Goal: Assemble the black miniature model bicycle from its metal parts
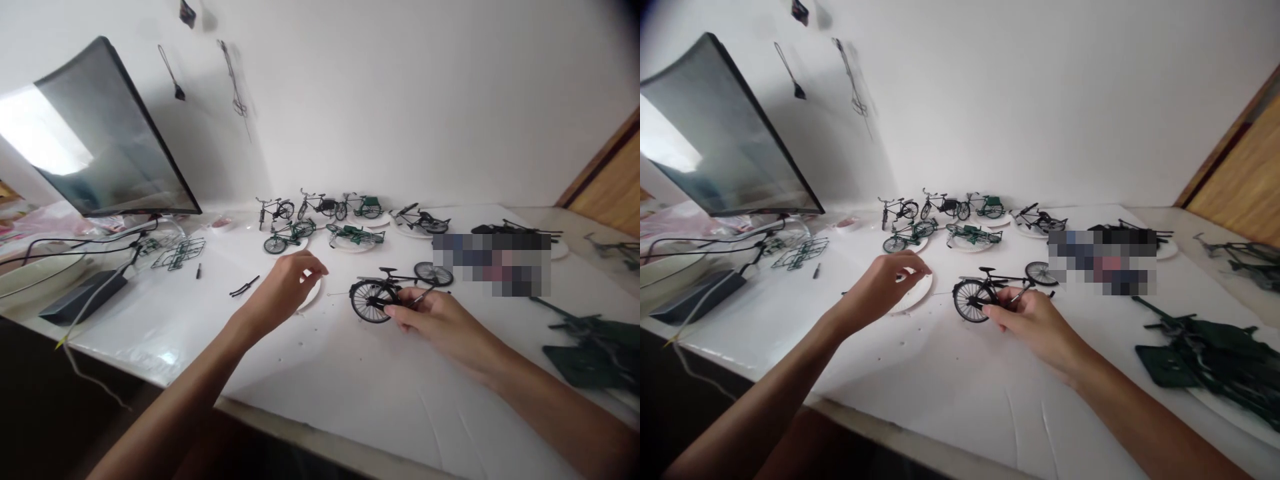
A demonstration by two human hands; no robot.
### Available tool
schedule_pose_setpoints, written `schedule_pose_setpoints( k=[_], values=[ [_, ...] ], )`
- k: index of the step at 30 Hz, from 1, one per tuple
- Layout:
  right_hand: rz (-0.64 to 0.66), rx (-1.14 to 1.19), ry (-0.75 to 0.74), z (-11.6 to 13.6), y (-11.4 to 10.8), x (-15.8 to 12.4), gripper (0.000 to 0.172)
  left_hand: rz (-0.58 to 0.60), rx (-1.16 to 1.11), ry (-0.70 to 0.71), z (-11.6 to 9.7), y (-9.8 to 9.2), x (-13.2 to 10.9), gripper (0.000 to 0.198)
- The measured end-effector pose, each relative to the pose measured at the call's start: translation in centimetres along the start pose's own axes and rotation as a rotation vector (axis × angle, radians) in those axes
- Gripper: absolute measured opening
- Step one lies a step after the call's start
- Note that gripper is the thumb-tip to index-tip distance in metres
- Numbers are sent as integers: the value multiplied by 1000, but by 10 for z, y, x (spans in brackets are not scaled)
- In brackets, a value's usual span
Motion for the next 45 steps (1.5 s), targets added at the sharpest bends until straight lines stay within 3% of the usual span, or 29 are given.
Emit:
schedule_pose_setpoints(
  k=[3,6,11,20,31,45],
  values=[
    [-37,-8,-10,3,-2,-1,29,-175,-253,-75,-20,-7,3,19],
    [-89,9,-53,9,-5,-3,27,-244,-380,-170,-32,-1,2,16],
    [-140,25,-179,23,-7,-12,24,-224,-497,-248,-38,17,2,17],
    [-123,-7,-247,29,-9,-20,19,-208,-529,-285,-38,27,1,15],
    [-137,-89,-278,33,-5,-23,18,-296,-497,-303,-34,26,3,7],
    [-160,-97,-262,34,-7,-25,17,-288,-611,-355,-25,28,-1,17]
  ],
)
Point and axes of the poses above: each hand's wrist, its own x-axis towards the middle knuckle, its own y-axis out of the palm, z = x × y, the point moved 8 cm from there along x, towards the middle knuckle, and after that the axes turned 9 degrees about y, right-handed, at the moved point
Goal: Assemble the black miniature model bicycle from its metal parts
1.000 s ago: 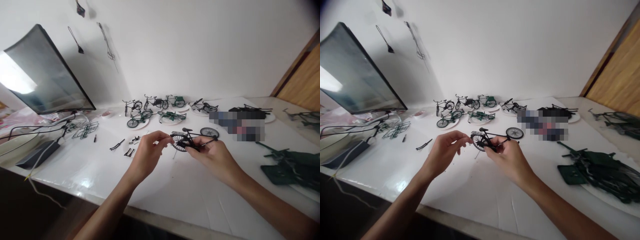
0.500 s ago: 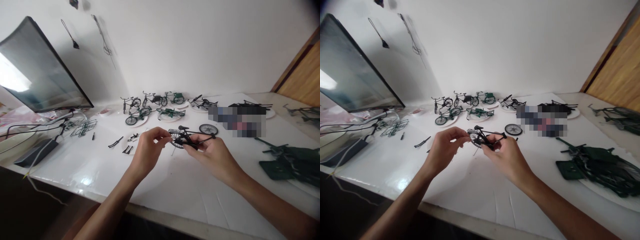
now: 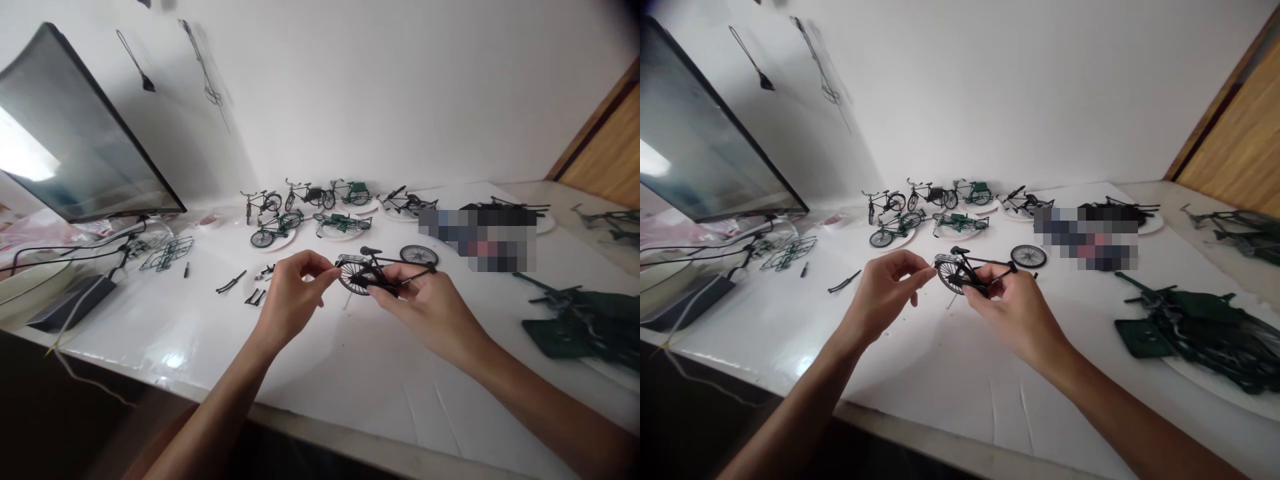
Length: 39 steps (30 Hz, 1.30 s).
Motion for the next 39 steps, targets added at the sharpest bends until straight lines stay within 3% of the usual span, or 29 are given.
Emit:
schedule_pose_setpoints(
  k=[31,39],
  values=[
    [8,13,-3,2,0,1,13,15,-182,-83,14,14,-1,21],
    [24,14,5,-1,3,-1,15,46,-206,-169,16,17,-4,25]
  ],
)
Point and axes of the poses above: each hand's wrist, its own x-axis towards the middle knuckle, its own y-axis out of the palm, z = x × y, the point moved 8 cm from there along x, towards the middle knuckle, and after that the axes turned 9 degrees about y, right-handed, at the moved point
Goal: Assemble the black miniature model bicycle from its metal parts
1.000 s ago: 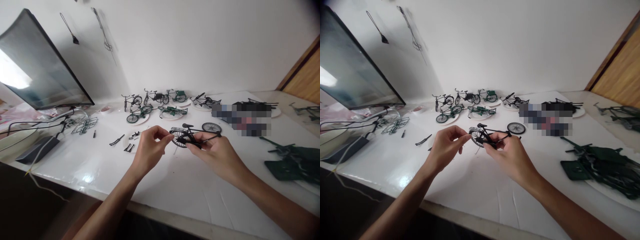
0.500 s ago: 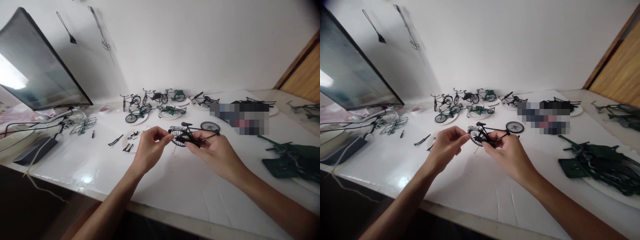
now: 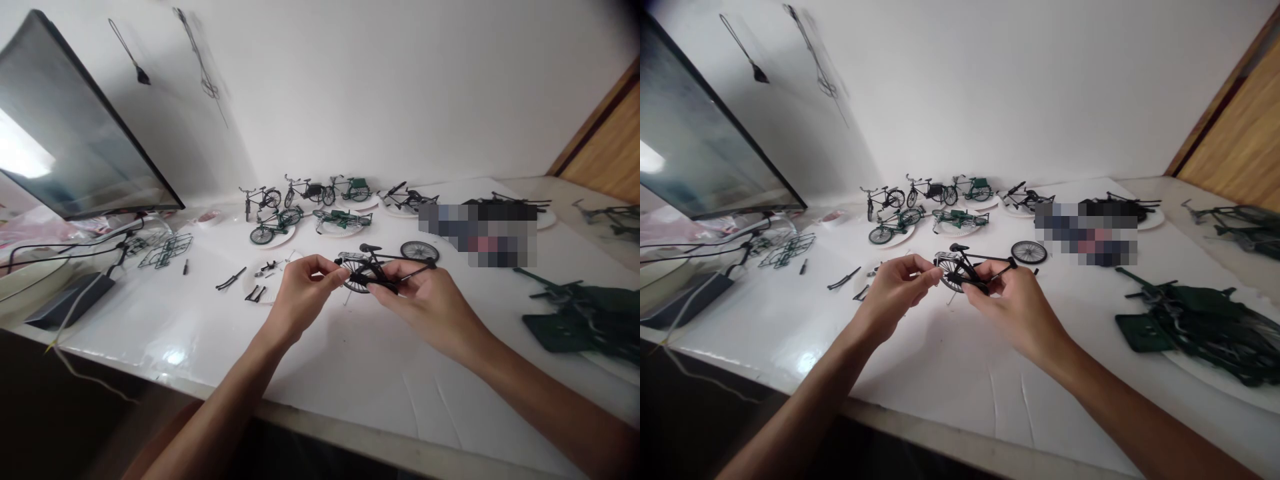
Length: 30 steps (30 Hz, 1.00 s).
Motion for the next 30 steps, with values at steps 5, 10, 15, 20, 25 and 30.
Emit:
schedule_pose_setpoints(
  k=[5,10,15,20,25,30],
  values=[
    [10,12,-14,0,0,-1,16,5,66,10,4,0,0,25],
    [69,69,62,-10,3,4,20,30,240,46,-4,-2,-2,29],
    [181,138,232,-27,12,6,21,1,576,384,-42,-19,-8,33],
    [324,334,275,-35,22,4,25,155,722,685,-53,-30,-13,11],
    [376,395,313,-41,26,4,24,305,830,907,-49,-28,-16,16],
    [443,427,382,-39,32,-3,23,515,1152,1449,-66,11,-40,13]
  ],
)
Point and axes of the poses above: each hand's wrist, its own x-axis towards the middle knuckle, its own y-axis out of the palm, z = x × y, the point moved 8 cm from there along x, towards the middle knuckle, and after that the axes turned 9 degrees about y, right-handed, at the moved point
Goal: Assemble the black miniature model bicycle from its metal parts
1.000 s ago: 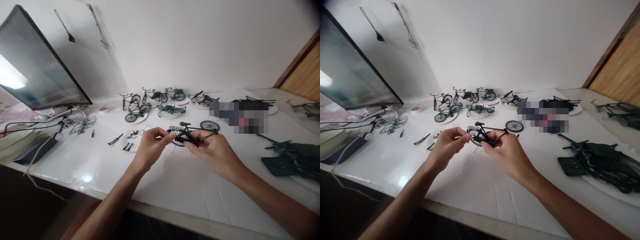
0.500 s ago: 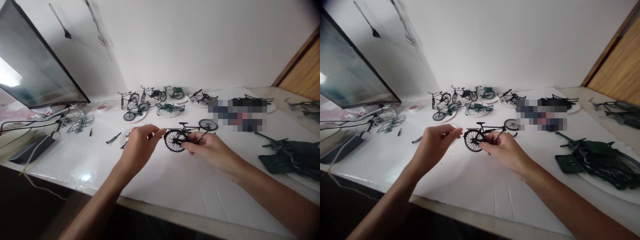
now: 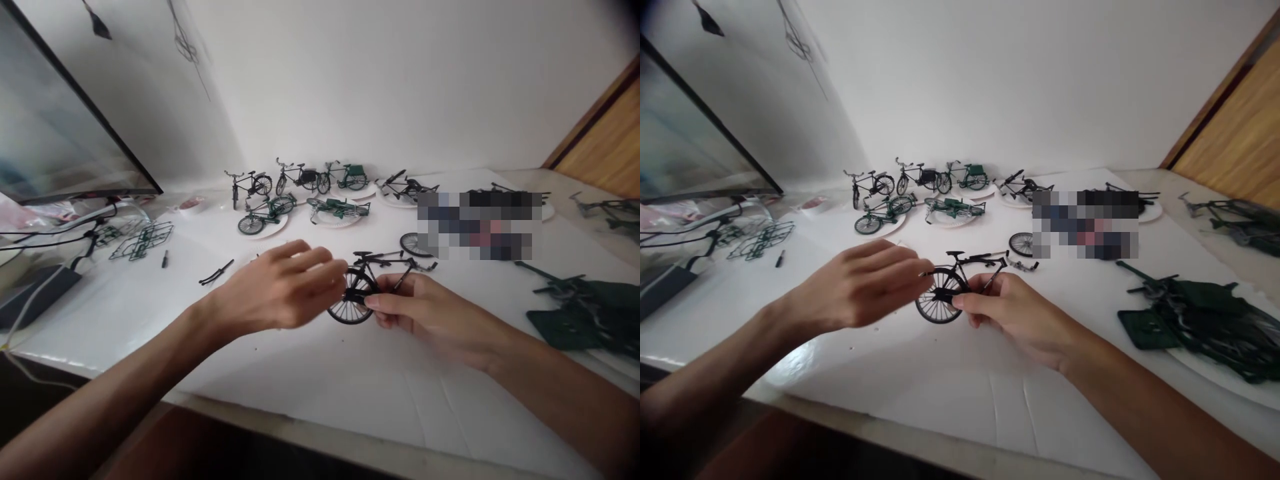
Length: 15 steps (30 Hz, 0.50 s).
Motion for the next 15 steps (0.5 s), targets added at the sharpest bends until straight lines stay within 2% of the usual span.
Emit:
schedule_pose_setpoints(
  k=[2,7,11,15],
  values=[
    [4,16,24,0,2,-2,23,38,56,102,-5,0,9,19],
    [53,-15,62,0,6,-2,24,72,70,175,-10,2,12,24],
    [70,-86,66,-1,6,-1,24,0,4,127,-9,4,10,19],
    [81,-61,69,-1,7,-1,22,-44,-103,43,-3,2,4,9]
  ],
)
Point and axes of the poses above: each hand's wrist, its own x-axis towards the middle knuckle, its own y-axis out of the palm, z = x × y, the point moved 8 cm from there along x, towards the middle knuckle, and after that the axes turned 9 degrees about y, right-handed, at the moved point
